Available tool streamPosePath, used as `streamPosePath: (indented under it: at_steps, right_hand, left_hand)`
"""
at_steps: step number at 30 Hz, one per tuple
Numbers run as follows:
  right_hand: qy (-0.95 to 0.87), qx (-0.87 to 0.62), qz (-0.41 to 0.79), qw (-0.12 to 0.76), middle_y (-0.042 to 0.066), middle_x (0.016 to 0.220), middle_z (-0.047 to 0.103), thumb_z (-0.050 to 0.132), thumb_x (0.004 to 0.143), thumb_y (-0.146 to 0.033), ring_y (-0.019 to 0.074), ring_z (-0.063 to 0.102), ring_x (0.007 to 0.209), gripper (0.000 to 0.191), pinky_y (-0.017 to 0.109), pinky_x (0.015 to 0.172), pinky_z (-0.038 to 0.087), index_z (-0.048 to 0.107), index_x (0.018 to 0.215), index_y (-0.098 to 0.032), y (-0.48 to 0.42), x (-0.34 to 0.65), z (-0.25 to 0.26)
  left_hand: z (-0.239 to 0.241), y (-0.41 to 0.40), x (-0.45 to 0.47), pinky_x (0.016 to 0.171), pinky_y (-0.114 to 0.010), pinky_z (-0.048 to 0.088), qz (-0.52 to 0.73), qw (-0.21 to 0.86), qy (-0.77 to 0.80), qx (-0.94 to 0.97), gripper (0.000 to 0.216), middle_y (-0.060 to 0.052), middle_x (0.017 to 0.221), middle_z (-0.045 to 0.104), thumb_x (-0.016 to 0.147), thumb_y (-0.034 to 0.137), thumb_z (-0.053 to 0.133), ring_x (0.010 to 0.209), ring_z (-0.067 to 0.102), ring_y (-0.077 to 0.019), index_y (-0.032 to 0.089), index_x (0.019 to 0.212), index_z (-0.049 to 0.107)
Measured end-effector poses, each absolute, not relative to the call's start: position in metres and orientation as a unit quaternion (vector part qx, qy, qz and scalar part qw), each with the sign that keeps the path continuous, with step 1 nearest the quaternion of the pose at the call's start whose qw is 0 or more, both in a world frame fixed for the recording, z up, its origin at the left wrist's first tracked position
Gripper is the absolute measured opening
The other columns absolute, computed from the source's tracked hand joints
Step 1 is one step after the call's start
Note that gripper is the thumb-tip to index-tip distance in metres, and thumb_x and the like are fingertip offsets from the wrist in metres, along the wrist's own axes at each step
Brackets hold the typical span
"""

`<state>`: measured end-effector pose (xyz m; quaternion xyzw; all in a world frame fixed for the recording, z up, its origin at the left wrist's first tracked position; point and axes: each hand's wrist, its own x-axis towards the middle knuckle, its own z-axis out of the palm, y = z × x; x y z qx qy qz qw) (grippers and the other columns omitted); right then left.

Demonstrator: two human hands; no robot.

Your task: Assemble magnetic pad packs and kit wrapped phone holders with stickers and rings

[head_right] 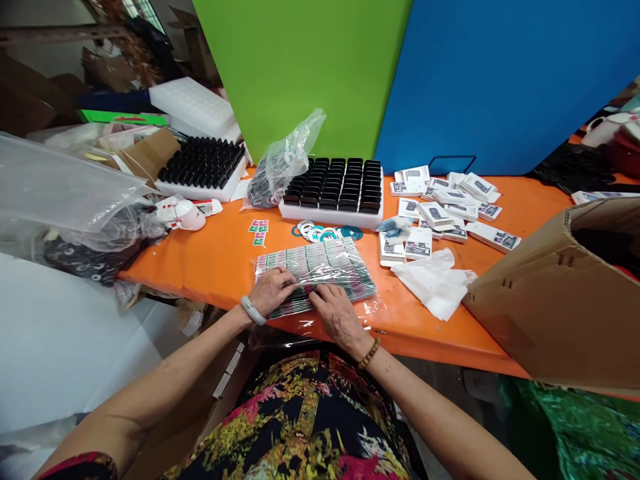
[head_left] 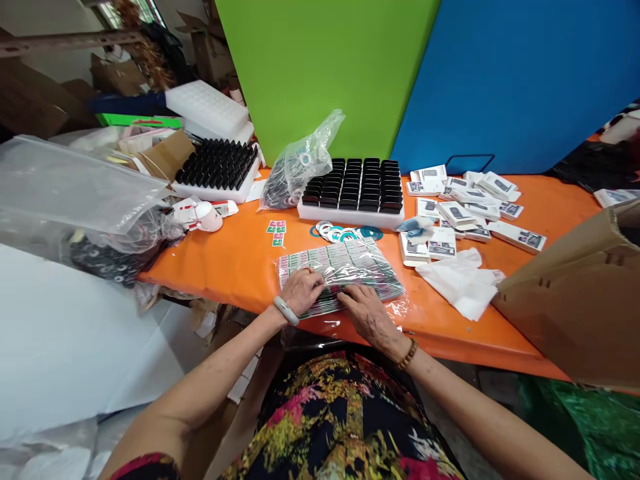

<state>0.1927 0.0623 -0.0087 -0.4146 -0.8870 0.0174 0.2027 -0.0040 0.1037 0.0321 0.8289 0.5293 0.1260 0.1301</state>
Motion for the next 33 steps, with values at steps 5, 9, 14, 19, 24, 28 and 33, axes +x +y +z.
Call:
streamPosePath:
  at_steps: [5, 9, 14, 19, 24, 28, 33]
  right_hand:
    - [-0.897, -0.407, -0.017, 0.172, 0.010, 0.099, 0.061, 0.048, 0.089, -0.008, 0.0235, 0.048, 0.089, 0.022, 0.036, 0.078, 0.036, 0.057, 0.107, -0.016, 0.062, 0.196, -0.010]
    - [-0.905, -0.391, -0.039, 0.166, 0.009, 0.103, 0.061, 0.049, 0.089, -0.010, 0.0238, 0.046, 0.090, 0.023, 0.036, 0.078, 0.034, 0.056, 0.110, -0.015, 0.067, 0.198, -0.008]
    - [-0.916, -0.363, -0.056, 0.160, 0.008, 0.096, 0.062, 0.048, 0.091, -0.012, 0.0218, 0.046, 0.082, 0.016, 0.034, 0.074, 0.033, 0.058, 0.103, -0.016, 0.082, 0.200, -0.006]
    - [-0.925, -0.335, -0.058, 0.170, 0.007, 0.089, 0.061, 0.048, 0.092, -0.014, 0.0214, 0.045, 0.081, 0.014, 0.033, 0.071, 0.031, 0.059, 0.100, -0.015, 0.090, 0.200, -0.002]
    - [-0.931, -0.330, -0.065, 0.141, 0.007, 0.084, 0.058, 0.046, 0.090, -0.011, 0.0210, 0.043, 0.077, 0.015, 0.034, 0.071, 0.030, 0.058, 0.096, -0.015, 0.086, 0.198, -0.003]
    - [-0.929, -0.337, -0.065, 0.139, 0.008, 0.085, 0.057, 0.048, 0.087, -0.011, 0.0215, 0.042, 0.078, 0.014, 0.034, 0.072, 0.031, 0.058, 0.095, -0.015, 0.085, 0.195, -0.004]
    - [-0.931, -0.320, -0.067, 0.162, 0.006, 0.082, 0.056, 0.049, 0.086, -0.010, 0.0204, 0.042, 0.077, 0.012, 0.033, 0.072, 0.031, 0.058, 0.083, -0.016, 0.089, 0.194, -0.005]
  left_hand:
    - [0.034, 0.099, -0.007, 0.086, -0.038, 0.043, 0.076, 0.112, 0.509, 0.850, 0.022, -0.007, 0.098, 0.064, 0.076, 0.032, 0.072, 0.095, 0.058, -0.0241, 0.018, 0.092, 0.065]
    - [0.031, 0.095, -0.012, 0.086, -0.039, 0.042, 0.042, 0.107, 0.499, 0.859, 0.035, -0.009, 0.105, 0.061, 0.073, 0.034, 0.076, 0.099, 0.056, -0.0255, 0.017, 0.100, 0.061]
    - [0.029, 0.105, -0.020, 0.080, -0.034, 0.042, 0.046, 0.136, 0.503, 0.852, 0.016, -0.005, 0.092, 0.061, 0.080, 0.031, 0.068, 0.090, 0.057, -0.0212, 0.018, 0.087, 0.061]
    - [0.030, 0.112, -0.020, 0.080, -0.032, 0.043, 0.076, 0.167, 0.517, 0.836, 0.011, -0.003, 0.089, 0.061, 0.079, 0.028, 0.068, 0.087, 0.057, -0.0194, 0.019, 0.083, 0.063]
    - [0.028, 0.114, -0.018, 0.080, -0.033, 0.045, 0.104, 0.198, 0.538, 0.813, 0.008, -0.003, 0.089, 0.058, 0.076, 0.025, 0.068, 0.085, 0.056, -0.0189, 0.019, 0.080, 0.065]
    - [0.027, 0.115, -0.017, 0.079, -0.031, 0.045, 0.105, 0.208, 0.549, 0.803, 0.008, -0.002, 0.086, 0.057, 0.074, 0.026, 0.068, 0.085, 0.056, -0.0184, 0.019, 0.078, 0.065]
    - [0.025, 0.118, -0.019, 0.082, -0.032, 0.045, 0.098, 0.227, 0.559, 0.791, 0.016, -0.002, 0.089, 0.056, 0.070, 0.029, 0.072, 0.088, 0.055, -0.0194, 0.019, 0.081, 0.065]
